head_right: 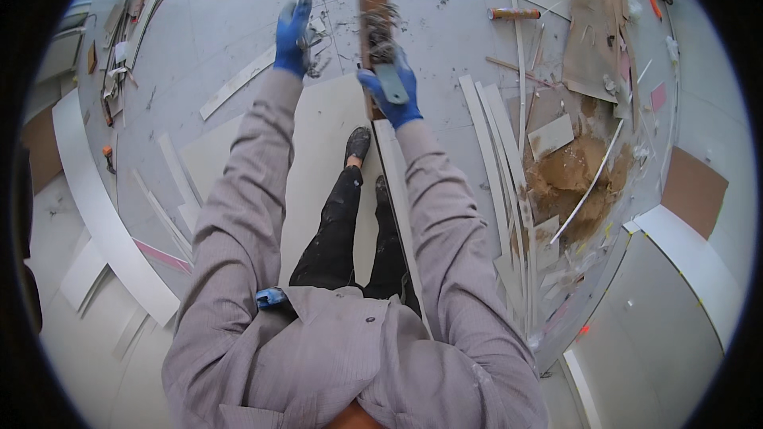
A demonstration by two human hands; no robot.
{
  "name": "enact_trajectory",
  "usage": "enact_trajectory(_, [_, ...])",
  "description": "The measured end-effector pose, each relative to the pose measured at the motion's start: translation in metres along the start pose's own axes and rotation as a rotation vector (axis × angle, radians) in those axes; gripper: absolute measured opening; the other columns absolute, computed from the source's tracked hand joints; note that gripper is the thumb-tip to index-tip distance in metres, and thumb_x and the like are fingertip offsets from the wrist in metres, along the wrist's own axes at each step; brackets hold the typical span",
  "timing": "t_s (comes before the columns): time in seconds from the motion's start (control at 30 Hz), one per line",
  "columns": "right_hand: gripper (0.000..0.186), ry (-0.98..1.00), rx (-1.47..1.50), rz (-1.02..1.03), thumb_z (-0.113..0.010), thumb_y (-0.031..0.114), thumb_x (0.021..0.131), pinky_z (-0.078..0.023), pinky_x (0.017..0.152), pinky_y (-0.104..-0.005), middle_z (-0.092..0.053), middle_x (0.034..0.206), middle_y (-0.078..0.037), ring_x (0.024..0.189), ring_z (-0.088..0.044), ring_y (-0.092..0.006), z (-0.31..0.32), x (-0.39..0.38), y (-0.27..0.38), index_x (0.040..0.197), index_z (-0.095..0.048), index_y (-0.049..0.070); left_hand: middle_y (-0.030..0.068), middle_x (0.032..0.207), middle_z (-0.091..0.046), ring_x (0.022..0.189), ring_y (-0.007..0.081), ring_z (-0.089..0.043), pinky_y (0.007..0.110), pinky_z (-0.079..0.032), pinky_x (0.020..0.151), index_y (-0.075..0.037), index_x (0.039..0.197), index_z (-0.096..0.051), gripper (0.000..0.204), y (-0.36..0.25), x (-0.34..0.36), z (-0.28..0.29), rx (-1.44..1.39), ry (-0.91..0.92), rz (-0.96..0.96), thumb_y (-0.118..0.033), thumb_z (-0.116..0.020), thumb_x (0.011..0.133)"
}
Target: The person positions a large white panel on the floor, uses a manual panel cutter to score and snap it into two pieces, then measures the cut panel with a tape measure. The person handles the panel and tools directly without visible assistance.
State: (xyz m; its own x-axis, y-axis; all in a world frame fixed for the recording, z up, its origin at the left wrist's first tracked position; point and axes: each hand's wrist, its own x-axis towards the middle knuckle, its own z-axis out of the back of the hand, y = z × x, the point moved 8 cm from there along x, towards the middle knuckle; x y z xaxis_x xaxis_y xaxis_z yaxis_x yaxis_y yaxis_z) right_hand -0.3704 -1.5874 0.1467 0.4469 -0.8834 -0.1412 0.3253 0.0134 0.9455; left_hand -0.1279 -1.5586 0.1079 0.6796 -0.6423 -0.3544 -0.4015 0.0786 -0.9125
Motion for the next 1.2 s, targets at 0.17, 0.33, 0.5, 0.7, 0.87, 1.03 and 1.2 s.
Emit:
enact_trajectory(0.17, [0.038, -0.071, 0.985, -0.717, -0.073, 0.021, 0.081, -0.057, 0.066, -0.0347, -0.067, 0.086, -0.010, 0.072, -0.066, -0.0233, 0.016, -0.097, -0.098, 0.113, -0.061, 0.004, 0.0123, 0.138, -0.055, 0.126, 0.0225, -0.053, 0.040, -0.045, 0.097, -0.002, 0.150, -0.030, 0.072, 0.132, -0.152, 0.120, 0.013, 0.000, 0.355, -0.035, -0.064, 0.095])
enact_trajectory(0.33, [0.029, 0.078, 0.777, -1.181, -0.073, 0.027, 0.079, -0.055, 0.063, -0.0352, -0.064, 0.076, -0.010, 0.069, -0.064, -0.0235, 0.078, -0.219, -0.194, 0.097, -0.064, 0.006, 0.0278, 0.136, -0.054, 0.127, 0.0383, -0.053, 0.042, -0.041, 0.108, 0.008, 0.137, -0.046, 0.086, 0.156, -0.297, 0.214, 1.117, 0.285, 0.474, -0.042, -0.080, 0.076])
enact_trajectory(0.5, [0.051, 0.836, -0.691, -0.958, -0.082, 0.038, 0.069, -0.055, 0.077, -0.0390, -0.072, 0.094, -0.015, 0.081, -0.067, -0.0257, 0.140, -0.328, -0.245, 0.104, -0.071, 0.003, 0.0241, 0.141, -0.050, 0.128, 0.0396, -0.050, 0.044, -0.041, 0.108, -0.001, 0.141, -0.047, 0.074, 0.062, -0.334, 0.094, 1.145, 0.545, -0.131, -0.033, -0.076, 0.080])
enact_trajectory(0.7, [0.036, 0.669, -0.989, -0.816, -0.081, 0.032, 0.072, -0.057, 0.060, -0.0386, -0.071, 0.074, -0.013, 0.064, -0.069, -0.0216, 0.188, -0.399, -0.192, 0.091, -0.072, 0.004, 0.0231, 0.148, -0.043, 0.121, 0.0463, -0.054, 0.049, -0.049, 0.097, -0.014, 0.146, -0.042, 0.077, -0.003, -0.253, -0.047, 1.184, 0.479, -0.307, -0.032, -0.076, 0.079])
enact_trajectory(0.87, [0.047, 0.455, -0.801, -1.058, -0.081, 0.038, 0.074, -0.054, 0.084, -0.0365, -0.072, 0.103, -0.018, 0.093, -0.069, -0.0241, 0.213, -0.414, -0.167, 0.106, -0.072, 0.005, 0.0184, 0.092, -0.073, 0.074, 0.0262, -0.073, 0.038, -0.059, 0.067, -0.006, 0.111, -0.070, 0.032, 0.033, -0.096, -0.036, 1.020, 0.327, 0.123, -0.021, -0.072, 0.083])
enact_trajectory(1.03, [0.042, 0.087, -0.018, -1.091, -0.085, 0.037, 0.072, -0.054, 0.080, -0.0400, -0.074, 0.090, -0.018, 0.085, -0.070, -0.0259, 0.209, -0.374, -0.146, 0.096, -0.075, 0.004, 0.0203, 0.089, -0.070, 0.076, 0.0342, -0.068, 0.046, -0.054, 0.068, -0.009, 0.096, -0.068, 0.026, -0.072, 0.032, 0.085, 1.028, -0.186, -0.337, -0.032, -0.061, 0.088])
enact_trajectory(1.2, [0.063, 0.082, -0.405, -0.574, -0.084, 0.038, 0.068, -0.054, 0.083, -0.0460, -0.067, 0.106, -0.027, 0.099, -0.066, -0.0385, 0.232, -0.275, -0.040, 0.113, -0.060, 0.001, 0.0193, 0.100, -0.067, 0.085, 0.0322, -0.067, 0.045, -0.054, 0.072, -0.005, 0.108, -0.060, 0.029, -0.149, 0.066, 0.200, 1.674, -0.127, 0.005, -0.027, -0.062, 0.089])
